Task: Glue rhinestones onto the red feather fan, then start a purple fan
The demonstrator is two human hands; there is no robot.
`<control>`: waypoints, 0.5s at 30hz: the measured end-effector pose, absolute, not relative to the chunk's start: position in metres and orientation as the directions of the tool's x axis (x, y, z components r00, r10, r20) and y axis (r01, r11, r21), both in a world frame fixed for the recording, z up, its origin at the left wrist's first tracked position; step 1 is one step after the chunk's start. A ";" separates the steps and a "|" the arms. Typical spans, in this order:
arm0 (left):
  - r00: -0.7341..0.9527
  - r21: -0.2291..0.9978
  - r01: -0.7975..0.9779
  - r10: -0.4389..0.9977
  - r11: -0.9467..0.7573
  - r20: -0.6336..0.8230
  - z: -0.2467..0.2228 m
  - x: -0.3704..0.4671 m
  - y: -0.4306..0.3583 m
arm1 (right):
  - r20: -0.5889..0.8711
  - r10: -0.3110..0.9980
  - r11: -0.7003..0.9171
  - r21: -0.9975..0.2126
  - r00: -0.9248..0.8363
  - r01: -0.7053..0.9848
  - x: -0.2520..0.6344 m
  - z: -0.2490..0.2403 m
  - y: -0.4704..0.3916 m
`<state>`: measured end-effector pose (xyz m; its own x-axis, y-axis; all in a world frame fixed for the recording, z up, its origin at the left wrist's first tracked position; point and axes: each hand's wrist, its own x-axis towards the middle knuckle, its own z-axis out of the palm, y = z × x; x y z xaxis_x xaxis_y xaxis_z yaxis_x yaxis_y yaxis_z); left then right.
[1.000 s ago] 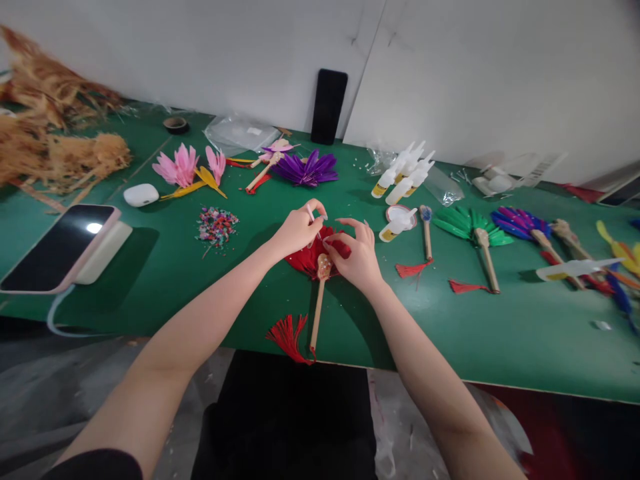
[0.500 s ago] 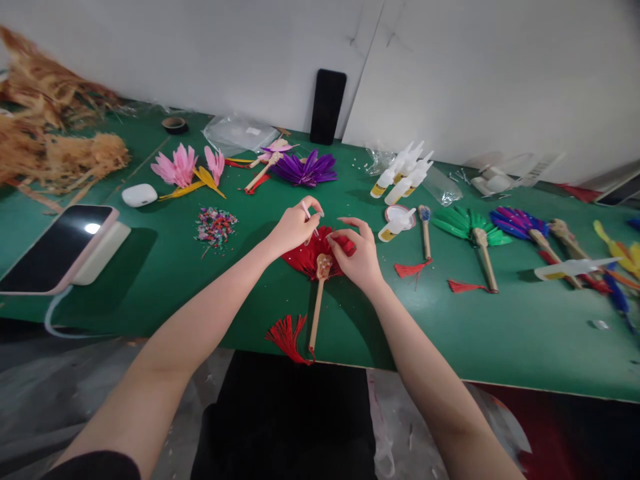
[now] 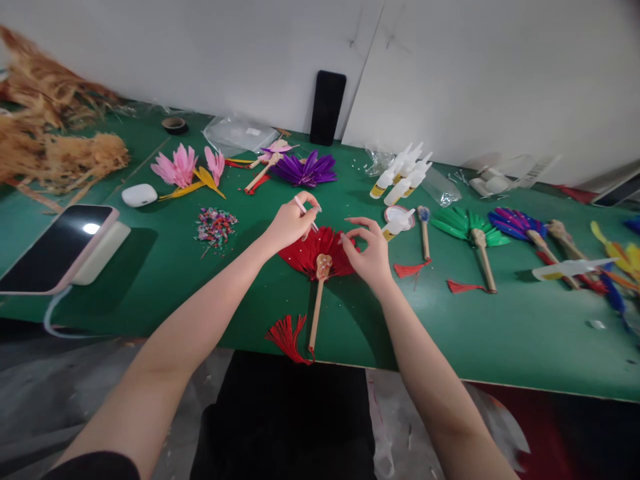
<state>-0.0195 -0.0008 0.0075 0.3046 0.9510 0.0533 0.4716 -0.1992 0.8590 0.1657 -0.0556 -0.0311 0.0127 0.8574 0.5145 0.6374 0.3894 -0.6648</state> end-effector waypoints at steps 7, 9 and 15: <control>0.273 0.905 0.376 0.957 -0.200 0.098 0.011 -0.022 0.000 | 0.577 0.813 0.434 -0.692 0.080 0.577 0.172 -0.022 -0.058; 0.315 0.901 0.374 0.944 -0.217 0.097 0.011 -0.021 -0.002 | 0.578 0.812 0.444 -0.703 0.081 0.556 0.171 -0.020 -0.059; 0.294 0.896 0.378 0.948 -0.231 0.121 0.016 -0.021 -0.004 | 0.557 0.830 0.478 -0.686 -0.027 0.549 0.166 -0.018 -0.062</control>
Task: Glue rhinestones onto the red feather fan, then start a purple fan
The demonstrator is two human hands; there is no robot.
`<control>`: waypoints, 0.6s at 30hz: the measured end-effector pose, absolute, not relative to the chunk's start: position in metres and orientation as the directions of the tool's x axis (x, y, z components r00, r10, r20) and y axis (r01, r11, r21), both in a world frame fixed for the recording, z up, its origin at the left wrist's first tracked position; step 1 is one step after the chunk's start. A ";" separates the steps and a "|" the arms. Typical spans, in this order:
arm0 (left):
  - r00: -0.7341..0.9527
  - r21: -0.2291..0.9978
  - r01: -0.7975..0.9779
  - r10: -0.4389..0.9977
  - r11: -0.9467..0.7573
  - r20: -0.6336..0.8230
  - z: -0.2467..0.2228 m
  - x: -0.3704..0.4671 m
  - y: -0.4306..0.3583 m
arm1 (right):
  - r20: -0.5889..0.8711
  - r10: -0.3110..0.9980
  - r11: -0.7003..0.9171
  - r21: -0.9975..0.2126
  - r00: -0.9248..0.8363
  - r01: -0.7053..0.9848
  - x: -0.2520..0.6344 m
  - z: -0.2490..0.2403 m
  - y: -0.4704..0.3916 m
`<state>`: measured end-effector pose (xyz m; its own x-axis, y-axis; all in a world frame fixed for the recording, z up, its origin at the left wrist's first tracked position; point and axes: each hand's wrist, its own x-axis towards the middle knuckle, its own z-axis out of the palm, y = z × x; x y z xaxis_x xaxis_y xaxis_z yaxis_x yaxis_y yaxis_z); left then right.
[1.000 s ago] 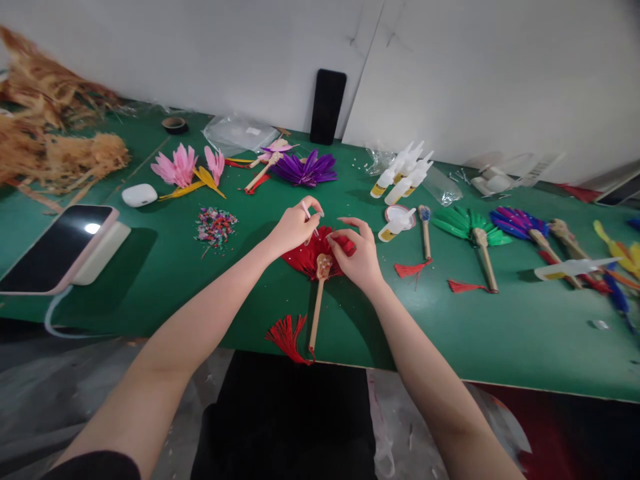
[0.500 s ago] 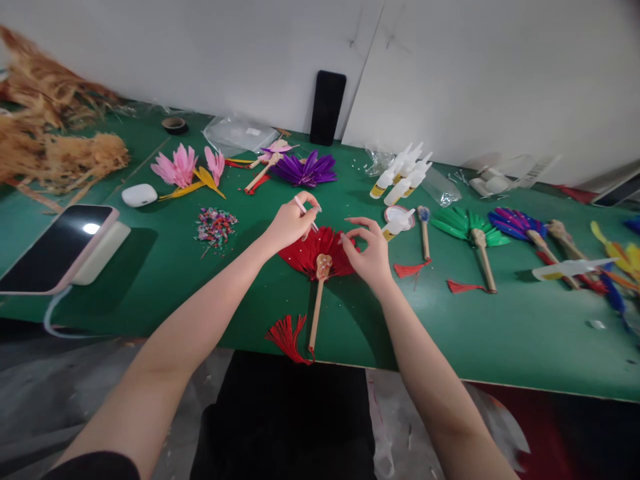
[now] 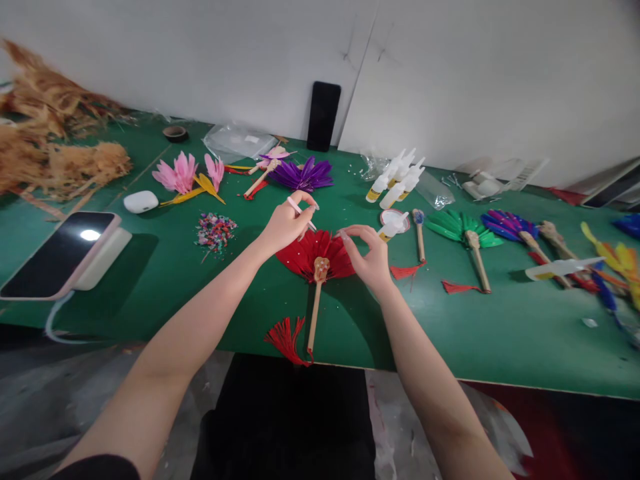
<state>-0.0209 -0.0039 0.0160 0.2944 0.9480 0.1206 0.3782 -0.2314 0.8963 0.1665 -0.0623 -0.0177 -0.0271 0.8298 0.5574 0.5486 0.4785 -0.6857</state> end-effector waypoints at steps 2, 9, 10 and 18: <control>0.293 0.900 0.372 0.949 -0.225 0.116 0.017 -0.022 -0.003 | 0.553 0.831 0.486 -0.674 -0.057 0.556 0.166 -0.019 -0.062; 0.346 0.886 0.392 0.932 -0.249 0.109 0.016 -0.023 -0.004 | 0.574 0.819 0.471 -0.665 -0.007 0.580 0.168 -0.019 -0.062; 0.341 0.888 0.384 0.933 -0.253 0.119 0.016 -0.022 -0.004 | 0.576 0.818 0.468 -0.665 0.000 0.582 0.169 -0.019 -0.062; 0.337 0.919 0.282 0.925 -0.274 0.173 0.018 -0.020 -0.006 | 0.581 0.812 0.448 -0.683 0.056 0.577 0.172 -0.018 -0.063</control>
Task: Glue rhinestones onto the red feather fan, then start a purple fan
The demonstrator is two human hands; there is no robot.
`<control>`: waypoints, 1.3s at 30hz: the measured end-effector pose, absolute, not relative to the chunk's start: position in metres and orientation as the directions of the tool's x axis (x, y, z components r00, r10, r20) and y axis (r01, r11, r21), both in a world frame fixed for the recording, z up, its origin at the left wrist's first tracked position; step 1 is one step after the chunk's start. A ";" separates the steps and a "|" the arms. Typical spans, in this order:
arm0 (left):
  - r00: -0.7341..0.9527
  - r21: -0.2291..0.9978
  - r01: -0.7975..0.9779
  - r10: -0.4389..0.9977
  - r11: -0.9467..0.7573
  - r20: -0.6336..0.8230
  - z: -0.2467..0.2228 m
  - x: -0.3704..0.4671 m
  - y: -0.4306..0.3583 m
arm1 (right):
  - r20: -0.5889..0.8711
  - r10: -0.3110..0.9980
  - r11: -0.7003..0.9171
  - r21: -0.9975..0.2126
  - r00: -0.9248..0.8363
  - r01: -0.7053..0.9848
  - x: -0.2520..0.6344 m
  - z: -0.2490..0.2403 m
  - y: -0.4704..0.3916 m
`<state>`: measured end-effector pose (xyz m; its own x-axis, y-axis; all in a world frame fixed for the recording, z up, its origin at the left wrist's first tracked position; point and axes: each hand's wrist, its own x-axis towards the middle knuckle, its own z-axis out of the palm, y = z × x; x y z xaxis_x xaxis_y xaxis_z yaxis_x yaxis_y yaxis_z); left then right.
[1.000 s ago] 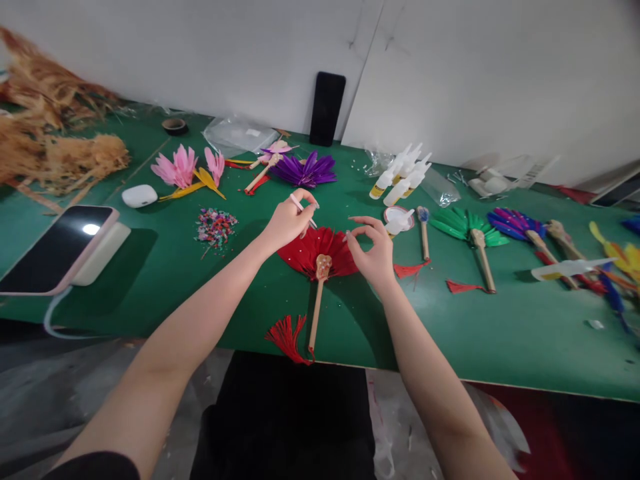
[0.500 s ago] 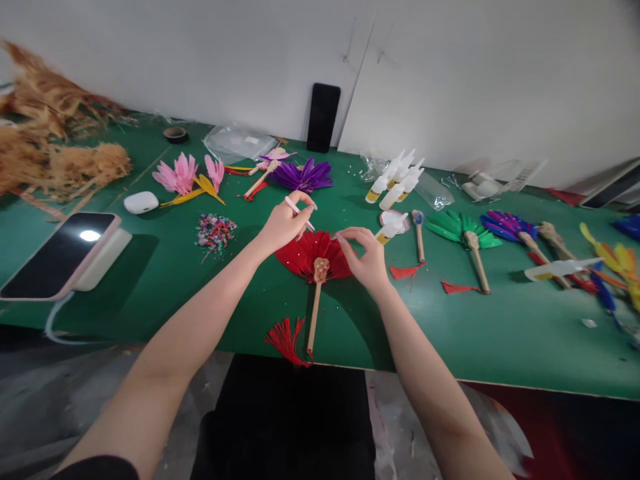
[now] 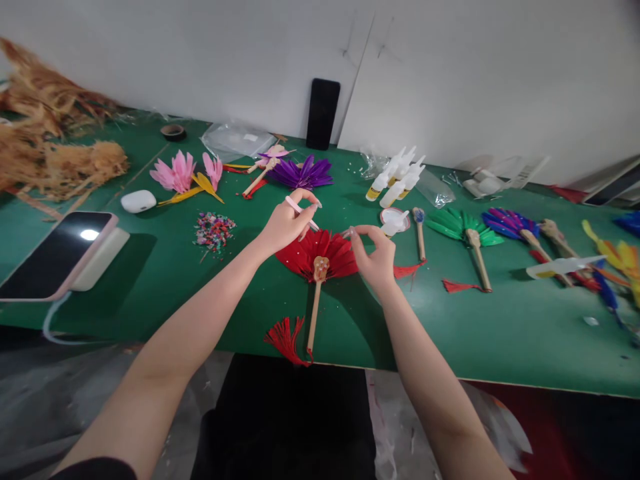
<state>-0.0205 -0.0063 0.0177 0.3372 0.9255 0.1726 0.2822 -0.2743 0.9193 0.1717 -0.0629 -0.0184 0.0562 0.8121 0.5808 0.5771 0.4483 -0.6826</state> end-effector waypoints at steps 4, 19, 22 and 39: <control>0.345 0.933 0.202 0.913 -0.298 0.217 0.019 -0.020 -0.008 | 0.571 0.808 0.415 -0.728 0.147 0.545 0.174 -0.018 -0.063; 0.449 0.906 0.260 0.872 -0.335 0.194 0.039 -0.013 -0.023 | 0.403 0.892 0.452 -0.781 -0.206 0.431 0.159 -0.007 -0.067; 0.444 0.923 0.210 0.872 -0.323 0.204 0.044 -0.005 -0.029 | 0.447 0.884 0.459 -0.774 -0.137 0.436 0.152 -0.008 -0.067; 0.328 0.989 -0.143 0.945 0.043 0.007 0.068 -0.010 -0.104 | 0.431 0.767 0.624 -0.330 -0.475 0.708 0.155 0.071 -0.132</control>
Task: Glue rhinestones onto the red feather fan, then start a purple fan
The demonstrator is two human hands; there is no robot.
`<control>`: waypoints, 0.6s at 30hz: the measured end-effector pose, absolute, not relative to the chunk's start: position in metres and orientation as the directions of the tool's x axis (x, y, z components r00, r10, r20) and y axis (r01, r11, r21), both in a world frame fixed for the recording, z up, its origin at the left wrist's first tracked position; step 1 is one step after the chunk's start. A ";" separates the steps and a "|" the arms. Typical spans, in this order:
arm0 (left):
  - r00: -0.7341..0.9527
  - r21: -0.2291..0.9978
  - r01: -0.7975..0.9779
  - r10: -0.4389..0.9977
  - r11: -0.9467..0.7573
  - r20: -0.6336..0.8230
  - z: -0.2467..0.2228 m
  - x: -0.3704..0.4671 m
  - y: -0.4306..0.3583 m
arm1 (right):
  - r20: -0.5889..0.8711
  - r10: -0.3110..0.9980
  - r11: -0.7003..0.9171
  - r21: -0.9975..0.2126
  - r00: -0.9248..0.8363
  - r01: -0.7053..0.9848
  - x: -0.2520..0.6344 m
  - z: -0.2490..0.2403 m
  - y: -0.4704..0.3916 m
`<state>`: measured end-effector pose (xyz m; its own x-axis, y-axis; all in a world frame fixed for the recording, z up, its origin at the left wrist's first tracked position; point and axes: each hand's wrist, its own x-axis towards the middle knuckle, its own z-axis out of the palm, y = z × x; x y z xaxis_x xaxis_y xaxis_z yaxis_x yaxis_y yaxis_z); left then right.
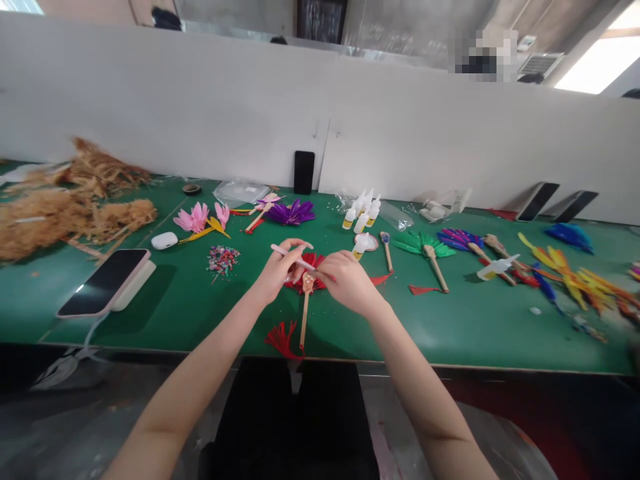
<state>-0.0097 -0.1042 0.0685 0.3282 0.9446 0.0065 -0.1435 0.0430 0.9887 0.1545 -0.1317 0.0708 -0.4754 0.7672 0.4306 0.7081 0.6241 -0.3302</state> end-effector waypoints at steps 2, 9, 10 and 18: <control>0.323 0.983 -0.162 0.946 0.090 -0.034 0.066 -0.014 -0.124 | 0.346 0.754 0.655 -0.337 -0.558 0.676 0.158 0.081 -0.152; 0.172 0.944 -0.311 0.983 0.113 -0.061 0.072 -0.051 -0.204 | 0.341 0.862 0.504 -0.661 -0.375 0.557 0.182 0.084 -0.235; 0.164 0.938 -0.324 0.984 0.125 -0.075 0.073 -0.052 -0.214 | 0.343 0.891 0.453 -0.721 -0.298 0.524 0.181 0.080 -0.245; 0.153 0.925 -0.346 0.982 0.159 -0.112 0.081 -0.027 -0.266 | 0.383 0.912 0.411 -0.851 -0.151 0.326 0.137 0.074 -0.288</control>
<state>-0.0274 -0.2657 0.0805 0.1531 0.9819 -0.1119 -0.3458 0.1593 0.9247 0.1367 -0.2883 0.0736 -0.1506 0.9115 0.3827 0.3255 0.4113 -0.8514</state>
